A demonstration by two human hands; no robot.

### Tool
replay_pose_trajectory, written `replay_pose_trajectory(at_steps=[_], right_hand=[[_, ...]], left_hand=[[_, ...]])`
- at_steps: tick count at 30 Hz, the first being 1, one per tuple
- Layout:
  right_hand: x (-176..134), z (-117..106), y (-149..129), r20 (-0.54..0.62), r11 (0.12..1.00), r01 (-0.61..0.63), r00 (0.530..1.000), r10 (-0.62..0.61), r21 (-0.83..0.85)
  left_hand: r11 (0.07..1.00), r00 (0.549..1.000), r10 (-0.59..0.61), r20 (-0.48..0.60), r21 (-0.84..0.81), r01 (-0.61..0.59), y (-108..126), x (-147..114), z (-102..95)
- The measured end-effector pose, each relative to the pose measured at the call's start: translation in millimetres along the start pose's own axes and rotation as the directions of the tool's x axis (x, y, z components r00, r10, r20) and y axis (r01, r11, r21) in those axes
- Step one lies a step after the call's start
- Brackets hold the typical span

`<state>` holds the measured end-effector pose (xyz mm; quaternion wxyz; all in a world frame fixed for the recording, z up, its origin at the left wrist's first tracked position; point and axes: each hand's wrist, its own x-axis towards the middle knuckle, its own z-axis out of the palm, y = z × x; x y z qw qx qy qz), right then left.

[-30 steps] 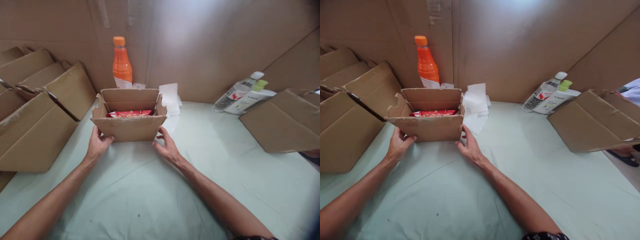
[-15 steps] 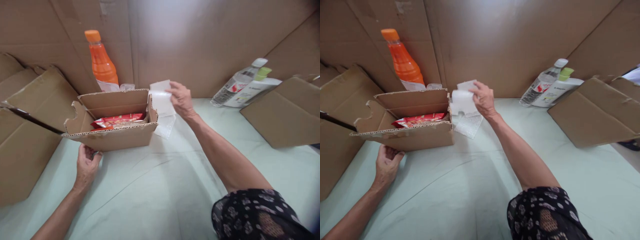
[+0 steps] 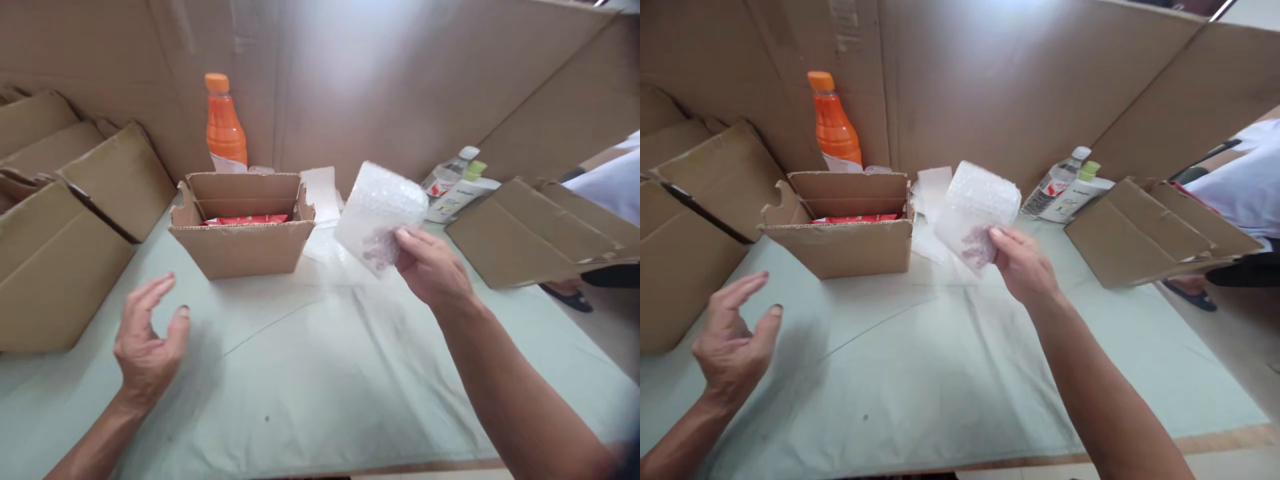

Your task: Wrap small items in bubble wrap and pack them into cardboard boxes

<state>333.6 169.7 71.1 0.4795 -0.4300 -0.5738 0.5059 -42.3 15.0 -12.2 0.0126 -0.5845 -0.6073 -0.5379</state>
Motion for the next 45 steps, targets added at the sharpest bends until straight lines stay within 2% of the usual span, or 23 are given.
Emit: replay_pose_trajectory(at_steps=[2, 3, 5, 7, 9, 10, 13, 15, 16, 18, 20, 22, 24, 26, 28, 30, 32, 35, 37, 39, 41, 43, 45], right_hand=[[-31, 19, -11, 0.156, 0.998, -0.07, 0.985, 0.069, -0.002], [-45, 30, -17, 0.236, 0.996, -0.086, 0.968, 0.085, -0.006], [-67, 51, -31, 0.375, 0.997, -0.08, 0.924, 0.074, 0.001], [-82, 67, -44, 0.445, 0.997, -0.06, 0.895, 0.031, 0.052], [-90, 75, -55, 0.417, 0.992, -0.067, 0.909, 0.015, 0.11], [-91, 76, -57, 0.368, 0.988, -0.068, 0.93, 0.013, 0.135], [-83, 78, -47, 0.226, 0.983, -0.082, 0.973, 0.044, 0.164], [-76, 86, -24, 0.213, 0.973, -0.129, 0.973, 0.087, 0.19], [-74, 93, -10, 0.223, 0.96, -0.176, 0.967, 0.127, 0.219], [-73, 112, 17, 0.237, 0.908, -0.288, 0.946, 0.22, 0.305], [-79, 130, 36, 0.253, 0.846, -0.386, 0.917, 0.308, 0.369], [-85, 143, 43, 0.272, 0.812, -0.436, 0.896, 0.351, 0.388], [-91, 148, 40, 0.279, 0.807, -0.44, 0.894, 0.351, 0.394], [-95, 148, 31, 0.268, 0.816, -0.414, 0.906, 0.328, 0.403], [-96, 145, 24, 0.256, 0.833, -0.382, 0.92, 0.298, 0.401], [-94, 141, 23, 0.236, 0.863, -0.337, 0.936, 0.262, 0.377], [-88, 138, 30, 0.226, 0.917, -0.275, 0.95, 0.214, 0.289], [-77, 132, 52, 0.317, 0.98, -0.192, 0.928, 0.197, -0.045], [-73, 124, 63, 0.341, 0.929, -0.105, 0.911, 0.233, -0.354], [-77, 111, 68, 0.265, 0.798, -0.006, 0.942, 0.208, -0.603], [-91, 94, 67, 0.225, 0.673, 0.084, 0.966, 0.125, -0.735], [-112, 76, 63, 0.299, 0.607, 0.207, 0.953, 0.054, -0.768], [-140, 63, 60, 0.467, 0.562, 0.387, 0.884, 0.0, -0.731]], left_hand=[[0.994, 0.989, 0.105, 0.099, -0.016, -0.104, 32, 0, -1.0], [0.992, 0.981, 0.118, 0.153, -0.058, -0.111, 47, 3, 3.8], [0.971, 0.945, 0.089, 0.314, -0.237, -0.012, 74, 10, 19.5], [0.891, 0.85, 0.117, 0.513, -0.432, 0.138, 93, 10, 35.9], [0.819, 0.748, 0.179, 0.639, -0.518, 0.247, 103, -3, 45.0], [0.808, 0.716, 0.173, 0.676, -0.514, 0.289, 105, -15, 45.2], [0.772, 0.665, -0.002, 0.747, -0.422, 0.476, 99, -63, 27.9], [0.693, 0.598, -0.134, 0.79, -0.357, 0.626, 90, -91, 8.0], [0.649, 0.586, -0.189, 0.788, -0.348, 0.676, 86, -101, -1.4], [0.597, 0.623, -0.294, 0.724, -0.37, 0.712, 77, -112, -14.0], [0.625, 0.693, -0.381, 0.612, -0.381, 0.681, 69, -113, -15.7], [0.693, 0.747, -0.41, 0.523, -0.354, 0.628, 63, -110, -7.7], [0.704, 0.756, -0.393, 0.523, -0.358, 0.613, 60, -105, 4.9], [0.644, 0.725, -0.359, 0.588, -0.406, 0.648, 62, -102, 15.5], [0.568, 0.659, -0.322, 0.68, -0.419, 0.709, 68, -102, 18.2], [0.488, 0.577, -0.307, 0.757, -0.396, 0.778, 75, -104, 10.7], [0.37, 0.512, -0.32, 0.797, -0.392, 0.842, 81, -107, -4.8], [0.169, 0.417, -0.386, 0.823, -0.381, 0.909, 85, -114, -30.9], [0.084, 0.339, -0.44, 0.832, -0.338, 0.937, 85, -120, -44.0], [0.062, 0.296, -0.469, 0.832, -0.303, 0.951, 83, -127, -52.9], [0.094, 0.279, -0.455, 0.846, -0.266, 0.959, 80, -135, -59.4], [0.17, 0.239, -0.426, 0.873, -0.182, 0.968, 78, -141, -65.0], [0.239, 0.199, -0.431, 0.88, -0.102, 0.966, 76, -144, -69.0]])
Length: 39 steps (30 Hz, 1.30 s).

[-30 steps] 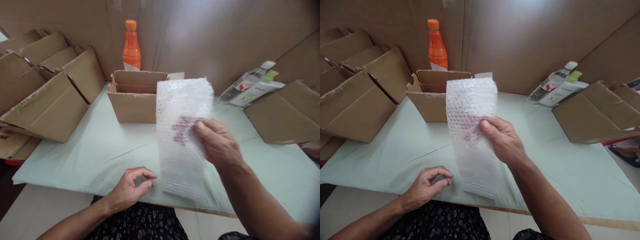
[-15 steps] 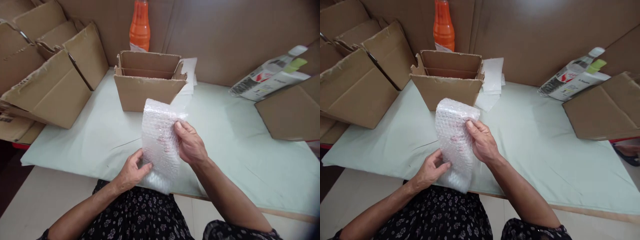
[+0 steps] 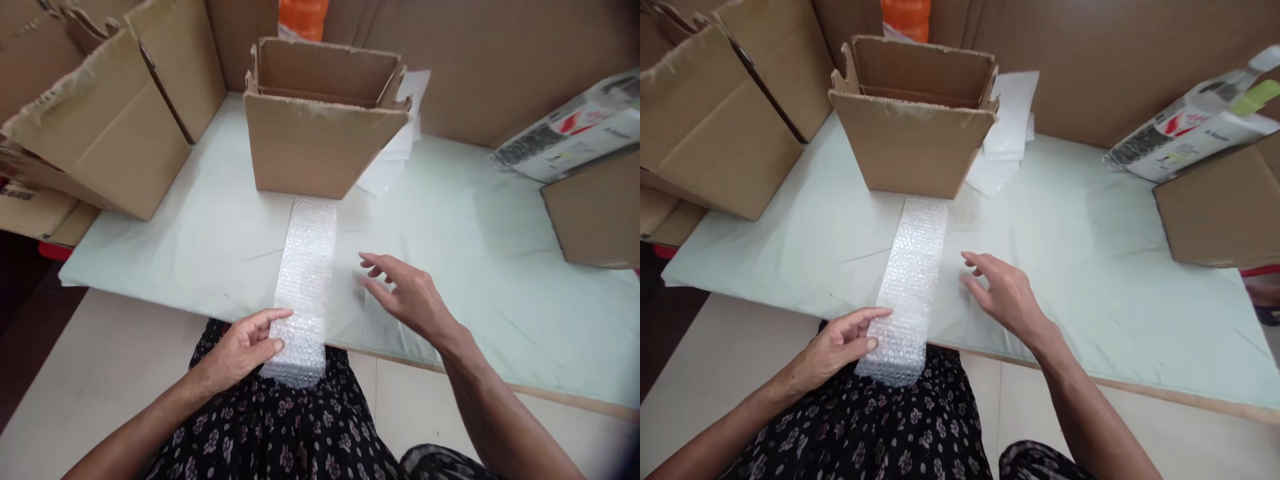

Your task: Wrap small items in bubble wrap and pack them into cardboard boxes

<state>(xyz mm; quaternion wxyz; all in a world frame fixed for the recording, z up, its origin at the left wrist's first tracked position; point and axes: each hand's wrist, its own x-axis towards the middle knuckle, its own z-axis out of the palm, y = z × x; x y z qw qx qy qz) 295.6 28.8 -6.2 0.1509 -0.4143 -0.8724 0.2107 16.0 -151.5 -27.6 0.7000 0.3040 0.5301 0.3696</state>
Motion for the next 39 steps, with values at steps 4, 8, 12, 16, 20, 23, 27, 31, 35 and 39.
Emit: replay_pose_trajectory(at_steps=[4, 8, 12, 16, 20, 23, 27, 31, 35, 39], right_hand=[[-44, 21, -22, 0.111, 0.952, 0.307, 0.947, -0.302, -0.026], [-42, 50, -40, -0.073, 0.971, 0.239, 0.969, -0.238, 0.012], [-28, 50, -45, -0.311, 0.998, 0.053, 0.948, -0.063, -0.042], [-30, 45, -50, -0.292, 0.98, 0.181, 0.935, -0.199, -0.087], [-19, 60, -50, -0.103, 0.955, 0.265, 0.955, -0.279, -0.13], [-5, 69, -45, -0.1, 0.949, 0.285, 0.949, -0.299, -0.133], [2, 62, -44, -0.075, 0.968, 0.228, 0.972, -0.221, 0.108], [-4, 49, -47, -0.133, 0.975, 0.137, 0.985, -0.115, 0.174], [-6, 48, -50, -0.199, 0.968, 0.241, 0.948, -0.249, -0.067], [8, 56, -49, -0.027, 0.937, 0.326, 0.943, -0.332, -0.126]], left_hand=[[0.988, 0.997, -0.015, -0.071, -0.151, 0.004, 12, 7, 1.9], [0.937, 0.996, -0.001, -0.09, -0.349, -0.031, 39, 32, 10.3], [0.915, 0.996, -0.02, -0.087, -0.402, -0.017, 60, 57, 12.9], [0.925, 0.994, -0.038, -0.101, -0.381, -0.003, 61, 64, 12.0], [0.986, 0.965, 0.145, -0.219, -0.047, -0.159, 48, 57, 10.9], [0.751, 0.795, 0.564, -0.221, 0.539, -0.382, 35, 49, 7.4], [0.32, 0.667, 0.735, 0.12, 0.806, -0.497, 25, 45, 3.5], [0.406, 0.745, 0.666, 0.043, 0.817, -0.41, 26, 55, 3.7], [0.312, 0.697, 0.717, -0.01, 0.898, -0.308, 32, 72, 4.2], [0.15, 0.565, 0.824, 0.046, 0.943, -0.296, 31, 71, 2.7]])
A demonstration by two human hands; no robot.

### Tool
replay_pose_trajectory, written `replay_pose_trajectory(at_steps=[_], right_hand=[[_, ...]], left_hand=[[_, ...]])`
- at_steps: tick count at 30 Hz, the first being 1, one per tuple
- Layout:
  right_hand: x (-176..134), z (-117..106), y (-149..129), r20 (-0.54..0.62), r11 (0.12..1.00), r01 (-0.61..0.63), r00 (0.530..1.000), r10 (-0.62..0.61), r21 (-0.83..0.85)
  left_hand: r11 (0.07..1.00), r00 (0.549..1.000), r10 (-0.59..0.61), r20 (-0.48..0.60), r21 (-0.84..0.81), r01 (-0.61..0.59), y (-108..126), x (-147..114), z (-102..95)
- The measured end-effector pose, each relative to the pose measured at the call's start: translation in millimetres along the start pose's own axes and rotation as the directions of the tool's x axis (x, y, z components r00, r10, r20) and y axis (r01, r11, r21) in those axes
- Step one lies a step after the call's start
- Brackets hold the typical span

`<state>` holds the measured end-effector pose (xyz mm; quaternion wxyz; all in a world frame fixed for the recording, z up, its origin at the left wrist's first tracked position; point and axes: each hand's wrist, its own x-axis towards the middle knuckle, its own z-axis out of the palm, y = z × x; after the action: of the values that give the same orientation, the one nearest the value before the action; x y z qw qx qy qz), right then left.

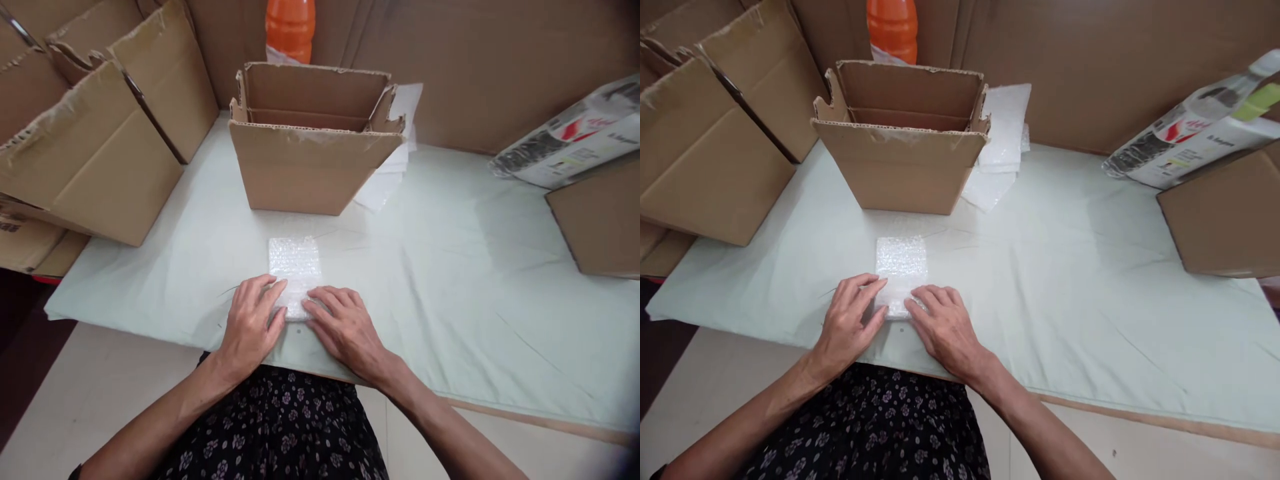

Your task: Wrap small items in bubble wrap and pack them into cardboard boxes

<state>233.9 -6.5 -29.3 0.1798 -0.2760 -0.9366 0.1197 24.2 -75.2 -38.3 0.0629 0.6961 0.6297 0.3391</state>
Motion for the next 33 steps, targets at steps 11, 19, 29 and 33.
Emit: replay_pose_trajectory(at_steps=[11, 19, 29, 33], right_hand=[[13, -11, -2, -0.084, 1.0, -0.027, 0.996, 0.028, 0.007], [42, 9, 14, -0.024, 0.986, -0.086, 0.996, 0.09, 0.143], [24, -4, 19, 0.086, 0.841, -0.197, 0.98, 0.177, 0.504], [25, -9, 30, 0.328, 0.698, -0.332, 0.933, 0.146, 0.635]], left_hand=[[0.987, 0.992, -0.1, 0.078, -0.119, 0.109, -10, -3, -8.2], [0.799, 0.89, -0.455, 0.019, -0.434, 0.417, -17, 3, -12.7], [0.432, 0.769, -0.454, 0.45, -0.644, 0.632, 0, 10, -9.2], [0.664, 0.841, -0.289, 0.458, -0.537, 0.521, -1, 16, 2.1]])
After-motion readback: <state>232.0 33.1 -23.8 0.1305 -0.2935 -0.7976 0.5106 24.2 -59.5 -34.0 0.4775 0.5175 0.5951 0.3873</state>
